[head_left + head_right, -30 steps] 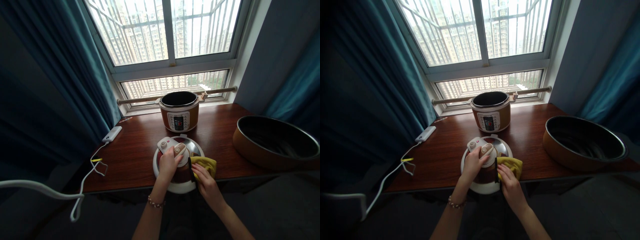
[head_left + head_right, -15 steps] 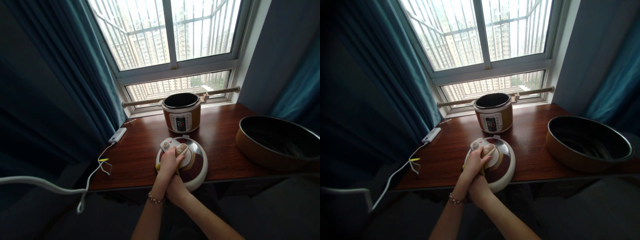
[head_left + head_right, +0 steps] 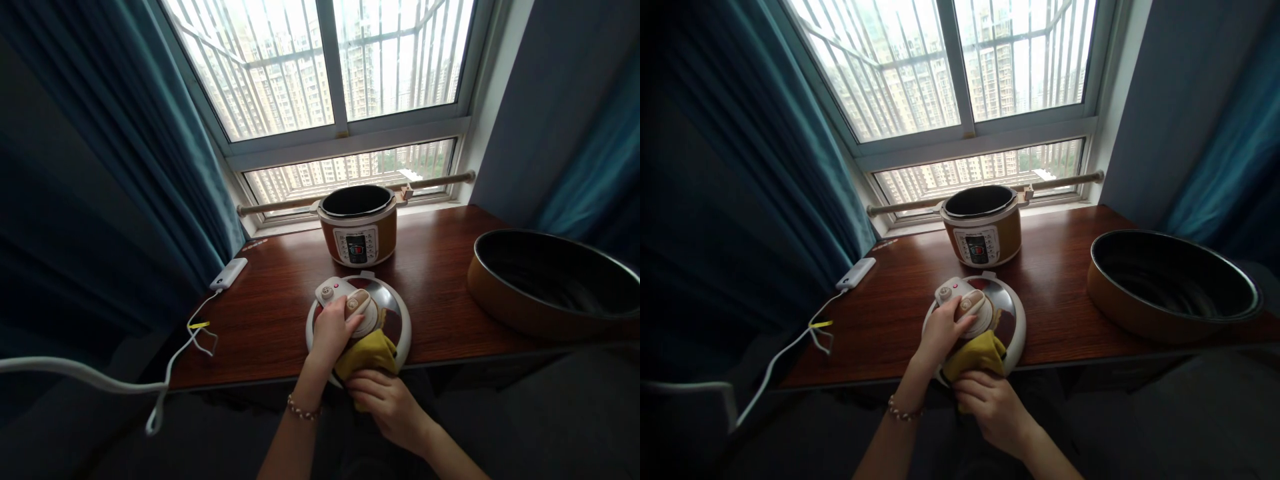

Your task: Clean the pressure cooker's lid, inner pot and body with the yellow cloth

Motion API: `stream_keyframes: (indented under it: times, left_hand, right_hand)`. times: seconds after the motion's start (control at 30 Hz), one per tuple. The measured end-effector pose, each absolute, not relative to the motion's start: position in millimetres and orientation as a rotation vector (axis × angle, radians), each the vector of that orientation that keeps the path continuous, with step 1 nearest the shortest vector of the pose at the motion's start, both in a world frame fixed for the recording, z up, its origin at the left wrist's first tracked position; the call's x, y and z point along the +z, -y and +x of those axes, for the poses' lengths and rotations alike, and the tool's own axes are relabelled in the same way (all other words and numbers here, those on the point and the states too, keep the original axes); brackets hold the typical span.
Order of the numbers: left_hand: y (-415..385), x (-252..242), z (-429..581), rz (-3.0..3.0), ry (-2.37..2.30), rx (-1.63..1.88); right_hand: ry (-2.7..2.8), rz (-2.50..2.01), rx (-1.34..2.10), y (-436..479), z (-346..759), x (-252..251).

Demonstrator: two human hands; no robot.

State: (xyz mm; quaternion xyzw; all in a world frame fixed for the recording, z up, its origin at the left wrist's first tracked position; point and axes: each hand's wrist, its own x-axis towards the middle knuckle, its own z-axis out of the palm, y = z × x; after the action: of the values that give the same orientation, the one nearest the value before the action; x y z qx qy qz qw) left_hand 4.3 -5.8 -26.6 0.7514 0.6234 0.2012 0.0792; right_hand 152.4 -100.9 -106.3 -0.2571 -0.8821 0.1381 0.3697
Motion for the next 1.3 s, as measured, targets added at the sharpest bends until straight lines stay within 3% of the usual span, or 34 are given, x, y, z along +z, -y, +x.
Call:
stream_keyframes:
  times: [0.23, 0.6, 0.8, 1.3]
  left_hand:
    - [6, -26, 5, 2.244, -1.845, 0.626]
    - [7, -22, 7, 2.282, -1.879, 0.615]
    - [4, -15, 20, 2.335, -1.977, 0.443]
    - [-9, -16, 34, 2.391, -2.034, 0.438]
  right_hand:
    - [1.814, -1.027, 0.43, 83, 213, -130]
    - [1.43, -1.184, 0.671, 20, 231, -130]
    - [1.394, -1.185, 0.779, 13, 244, -135]
    - [1.453, -1.158, 0.728, 17, 244, -132]
